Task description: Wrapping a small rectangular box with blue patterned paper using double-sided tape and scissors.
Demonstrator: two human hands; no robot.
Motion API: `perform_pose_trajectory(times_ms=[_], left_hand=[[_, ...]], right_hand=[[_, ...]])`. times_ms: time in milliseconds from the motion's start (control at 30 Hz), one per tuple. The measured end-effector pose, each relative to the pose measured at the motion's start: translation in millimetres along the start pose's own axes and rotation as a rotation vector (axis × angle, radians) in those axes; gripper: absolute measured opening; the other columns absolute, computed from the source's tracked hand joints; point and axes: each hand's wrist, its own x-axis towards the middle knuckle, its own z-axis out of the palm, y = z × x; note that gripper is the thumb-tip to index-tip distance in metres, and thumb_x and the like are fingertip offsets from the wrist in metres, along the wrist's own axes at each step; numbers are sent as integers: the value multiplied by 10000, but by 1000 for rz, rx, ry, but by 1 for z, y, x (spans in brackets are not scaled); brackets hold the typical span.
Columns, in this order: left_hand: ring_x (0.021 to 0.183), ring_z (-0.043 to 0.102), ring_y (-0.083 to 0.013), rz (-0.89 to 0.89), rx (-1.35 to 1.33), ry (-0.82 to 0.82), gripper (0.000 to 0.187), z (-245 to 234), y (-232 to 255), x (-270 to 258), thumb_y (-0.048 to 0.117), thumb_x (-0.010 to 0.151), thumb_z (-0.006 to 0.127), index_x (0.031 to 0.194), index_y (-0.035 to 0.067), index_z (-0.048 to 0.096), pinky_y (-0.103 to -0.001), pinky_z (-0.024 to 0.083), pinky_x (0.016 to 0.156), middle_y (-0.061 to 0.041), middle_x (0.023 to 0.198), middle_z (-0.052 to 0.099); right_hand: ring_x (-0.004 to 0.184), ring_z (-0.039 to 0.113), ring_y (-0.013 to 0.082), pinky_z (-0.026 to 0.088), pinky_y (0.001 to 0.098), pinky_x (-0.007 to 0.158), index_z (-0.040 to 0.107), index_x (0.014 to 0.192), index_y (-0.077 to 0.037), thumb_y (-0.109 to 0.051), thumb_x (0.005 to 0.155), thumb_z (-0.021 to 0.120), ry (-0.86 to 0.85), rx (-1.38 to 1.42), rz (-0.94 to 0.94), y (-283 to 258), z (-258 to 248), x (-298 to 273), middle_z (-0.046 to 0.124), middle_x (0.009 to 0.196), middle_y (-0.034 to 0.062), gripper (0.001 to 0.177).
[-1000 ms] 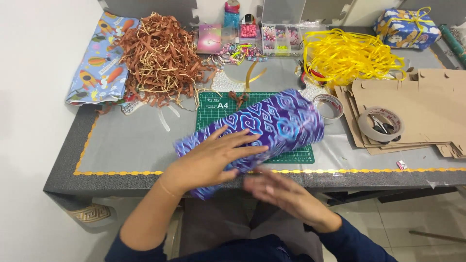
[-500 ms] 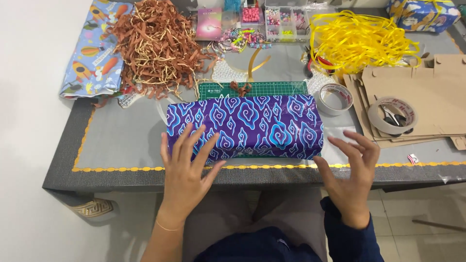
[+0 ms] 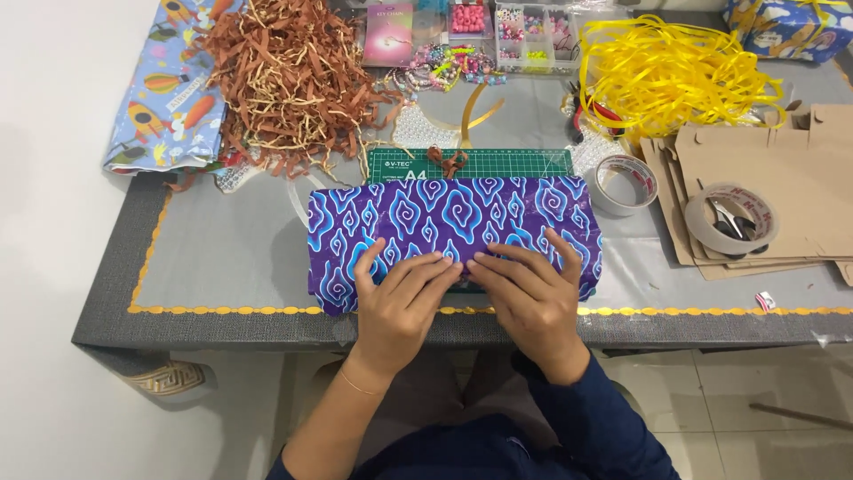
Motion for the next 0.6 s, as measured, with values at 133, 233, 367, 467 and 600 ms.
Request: perform_pose_trajectory(times_ms=[133,233,367,467,600], left_hand=[[954,726,-121,-29,-43,28,162,-7,-8,4,113,887,795,1032,184,791,-625,289,1150,38,908,770],[930,725,-123,-39,-55,39,125,-8,-8,6,116,883,800,997,168,793,-633,286,1148,31,883,766],[862,689,-208,115,13,146,72,1,22,-7,161,932,747,996,176,776,-665,360,1054,-38,907,727],[728,570,-221,310,-555,-7,259,1,88,15,262,1064,622,822,176,655,-401,471,848,-6,755,591],[1052,640,-370,11,-826,-320,523,46,173,-2,434,1016,548,1375,54,531,-465,530,956,-184,1226,587]], right_hand=[[994,753,182,297,509,1209,831,951,-209,-111,905,804,10,-45,9,13,-12,-5,810,935,-22,111],[991,752,197,292,512,1218,830,917,-194,-97,900,813,-4,-59,60,20,-24,-8,807,923,-11,100],[1103,711,263,283,534,1236,791,856,-153,-115,896,821,-4,166,203,40,-45,0,774,998,45,63],[1025,661,374,509,532,1098,658,1034,12,-32,1143,610,115,2,144,65,-70,31,713,1082,170,128],[947,579,383,451,502,873,603,1032,119,104,1221,676,323,-40,-11,157,-52,110,605,993,231,203]])
